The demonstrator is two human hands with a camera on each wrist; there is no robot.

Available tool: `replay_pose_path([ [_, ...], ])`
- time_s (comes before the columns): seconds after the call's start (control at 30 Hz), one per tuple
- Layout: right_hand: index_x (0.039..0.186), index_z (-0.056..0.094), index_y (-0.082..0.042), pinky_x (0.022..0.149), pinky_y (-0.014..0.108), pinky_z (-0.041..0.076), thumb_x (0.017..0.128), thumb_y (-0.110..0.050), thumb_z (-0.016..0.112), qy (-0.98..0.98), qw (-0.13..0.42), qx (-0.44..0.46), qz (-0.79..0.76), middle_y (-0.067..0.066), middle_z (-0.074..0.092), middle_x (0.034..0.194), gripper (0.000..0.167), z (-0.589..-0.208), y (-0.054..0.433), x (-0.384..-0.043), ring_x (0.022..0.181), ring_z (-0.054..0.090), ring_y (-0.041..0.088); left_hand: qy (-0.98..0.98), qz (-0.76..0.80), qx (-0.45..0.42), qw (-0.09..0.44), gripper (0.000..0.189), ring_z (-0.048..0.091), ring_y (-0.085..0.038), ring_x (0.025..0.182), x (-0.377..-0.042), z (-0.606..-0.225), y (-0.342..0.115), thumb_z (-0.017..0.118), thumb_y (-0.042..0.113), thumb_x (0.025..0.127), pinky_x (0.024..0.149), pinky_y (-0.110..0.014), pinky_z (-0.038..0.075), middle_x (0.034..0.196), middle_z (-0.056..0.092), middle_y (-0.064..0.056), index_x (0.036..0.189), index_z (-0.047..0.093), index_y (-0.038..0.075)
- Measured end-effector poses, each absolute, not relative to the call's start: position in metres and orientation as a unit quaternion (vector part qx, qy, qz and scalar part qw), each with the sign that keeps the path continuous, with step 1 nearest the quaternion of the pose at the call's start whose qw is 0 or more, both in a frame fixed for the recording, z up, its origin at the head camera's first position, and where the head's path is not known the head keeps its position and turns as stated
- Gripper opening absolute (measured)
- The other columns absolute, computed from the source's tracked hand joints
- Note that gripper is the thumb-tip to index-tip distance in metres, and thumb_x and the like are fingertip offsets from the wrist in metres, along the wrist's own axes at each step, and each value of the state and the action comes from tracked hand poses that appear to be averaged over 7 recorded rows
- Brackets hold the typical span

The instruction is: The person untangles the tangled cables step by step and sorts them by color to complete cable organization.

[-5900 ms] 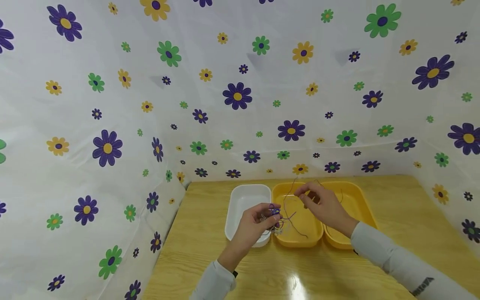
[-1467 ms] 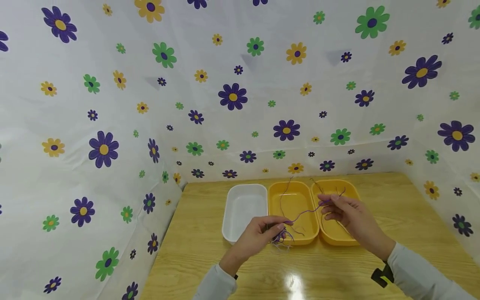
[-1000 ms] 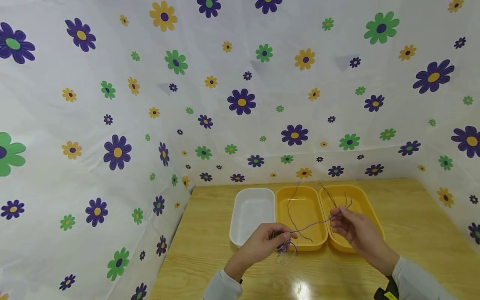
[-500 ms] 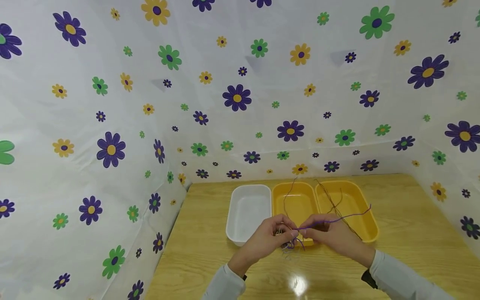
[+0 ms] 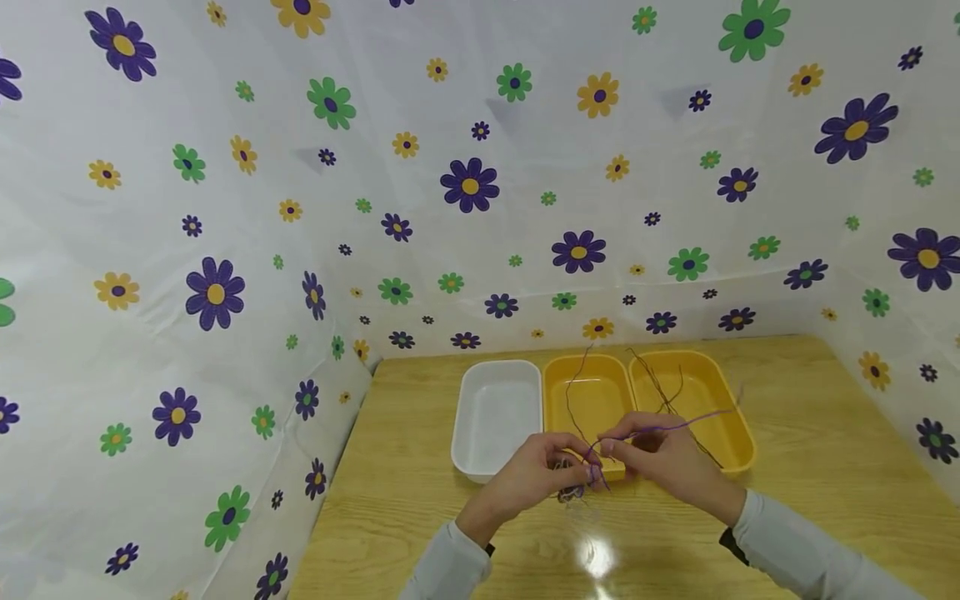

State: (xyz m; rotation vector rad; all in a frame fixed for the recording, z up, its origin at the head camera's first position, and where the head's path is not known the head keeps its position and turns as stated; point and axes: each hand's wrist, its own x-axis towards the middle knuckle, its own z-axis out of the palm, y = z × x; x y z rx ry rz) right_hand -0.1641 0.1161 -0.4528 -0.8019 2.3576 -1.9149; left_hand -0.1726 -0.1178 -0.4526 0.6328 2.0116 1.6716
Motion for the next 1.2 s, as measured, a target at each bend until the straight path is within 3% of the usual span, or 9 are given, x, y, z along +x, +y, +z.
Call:
replay_pose_path([
  [0.1, 0.100, 0.077, -0.003, 0.043, 0.026, 0.043, 0.094, 0.002, 0.072, 0.738, -0.078, -0.272, -0.613, -0.006, 0.071, 0.073, 0.009, -0.4537, 0.1160, -0.1640, 0.054, 0.063, 0.010, 0.709, 0.629, 0.208, 0.242, 0.018, 0.071, -0.007, 0.077, -0.1725, -0.4563, -0.1183, 0.069, 0.012, 0.101, 0.061, -0.021, 0.049, 0.103, 0.075, -0.028, 0.113, 0.071, -0.001],
  [0.23, 0.099, 0.077, -0.003, 0.048, 0.022, 0.049, 0.087, 0.015, 0.071, 0.723, -0.175, -0.326, -0.583, -0.003, 0.074, 0.076, 0.023, -0.4547, 0.1163, -0.1679, 0.056, 0.063, 0.008, 0.699, 0.642, 0.193, 0.248, 0.022, 0.071, -0.008, 0.076, -0.1747, -0.4589, -0.1204, 0.070, 0.017, 0.101, 0.058, -0.022, 0.048, 0.099, 0.078, -0.022, 0.116, 0.072, 0.002],
  [0.43, 0.097, 0.075, -0.009, 0.061, 0.017, 0.057, 0.076, 0.025, 0.072, 0.723, -0.264, -0.359, -0.528, 0.014, 0.079, 0.094, 0.040, -0.4534, 0.1192, -0.1703, 0.077, 0.073, 0.002, 0.690, 0.655, 0.192, 0.240, 0.025, 0.071, -0.007, 0.073, -0.1756, -0.4584, -0.1241, 0.068, 0.019, 0.102, 0.058, -0.022, 0.046, 0.092, 0.080, -0.010, 0.122, 0.070, 0.004],
  [0.5, 0.095, 0.074, -0.010, 0.064, 0.016, 0.057, 0.074, 0.025, 0.072, 0.724, -0.286, -0.356, -0.517, 0.015, 0.079, 0.095, 0.041, -0.4528, 0.1193, -0.1688, 0.084, 0.075, 0.003, 0.687, 0.662, 0.192, 0.230, 0.025, 0.071, -0.007, 0.075, -0.1754, -0.4585, -0.1249, 0.069, 0.018, 0.102, 0.062, -0.022, 0.050, 0.090, 0.079, -0.004, 0.122, 0.069, 0.003],
  [0.67, 0.095, 0.072, -0.010, 0.072, 0.019, 0.058, 0.076, 0.027, 0.072, 0.704, -0.245, -0.385, -0.544, 0.012, 0.077, 0.097, 0.041, -0.4558, 0.1162, -0.1666, 0.091, 0.074, 0.008, 0.691, 0.664, 0.212, 0.192, 0.023, 0.066, -0.006, 0.075, -0.1746, -0.4589, -0.1252, 0.068, 0.014, 0.102, 0.070, -0.021, 0.054, 0.089, 0.074, 0.001, 0.115, 0.069, -0.004],
  [0.77, 0.101, 0.072, -0.008, 0.081, 0.021, 0.059, 0.082, 0.023, 0.073, 0.690, -0.211, -0.414, -0.555, 0.011, 0.074, 0.100, 0.037, -0.4565, 0.1154, -0.1672, 0.095, 0.072, 0.012, 0.701, 0.655, 0.214, 0.181, 0.022, 0.059, -0.005, 0.071, -0.1746, -0.4583, -0.1245, 0.067, 0.013, 0.102, 0.067, -0.020, 0.050, 0.087, 0.070, 0.003, 0.113, 0.069, -0.006],
  [0.9, 0.106, 0.073, -0.013, 0.090, 0.019, 0.054, 0.084, 0.012, 0.078, 0.703, -0.222, -0.437, -0.515, 0.005, 0.073, 0.102, 0.033, -0.4556, 0.1155, -0.1699, 0.096, 0.069, 0.013, 0.710, 0.648, 0.208, 0.178, 0.022, 0.058, -0.005, 0.069, -0.1751, -0.4581, -0.1219, 0.069, 0.015, 0.101, 0.064, -0.019, 0.049, 0.086, 0.070, 0.007, 0.111, 0.070, -0.005],
  [1.07, 0.110, 0.073, -0.016, 0.078, 0.022, 0.057, 0.084, 0.012, 0.078, 0.735, -0.177, -0.414, -0.506, 0.002, 0.075, 0.104, 0.038, -0.4532, 0.1126, -0.1688, 0.090, 0.070, 0.011, 0.704, 0.656, 0.211, 0.174, 0.021, 0.061, -0.006, 0.070, -0.1754, -0.4604, -0.1195, 0.074, 0.015, 0.097, 0.062, -0.020, 0.049, 0.086, 0.072, 0.007, 0.106, 0.069, -0.003],
  [1.2, 0.116, 0.074, -0.013, 0.067, 0.025, 0.057, 0.090, 0.004, 0.076, 0.763, -0.118, -0.364, -0.521, -0.001, 0.078, 0.096, 0.031, -0.4514, 0.1118, -0.1664, 0.085, 0.071, 0.006, 0.697, 0.660, 0.227, 0.163, 0.022, 0.065, -0.006, 0.075, -0.1747, -0.4602, -0.1212, 0.074, 0.015, 0.097, 0.064, -0.020, 0.049, 0.088, 0.075, 0.006, 0.106, 0.070, -0.004],
])
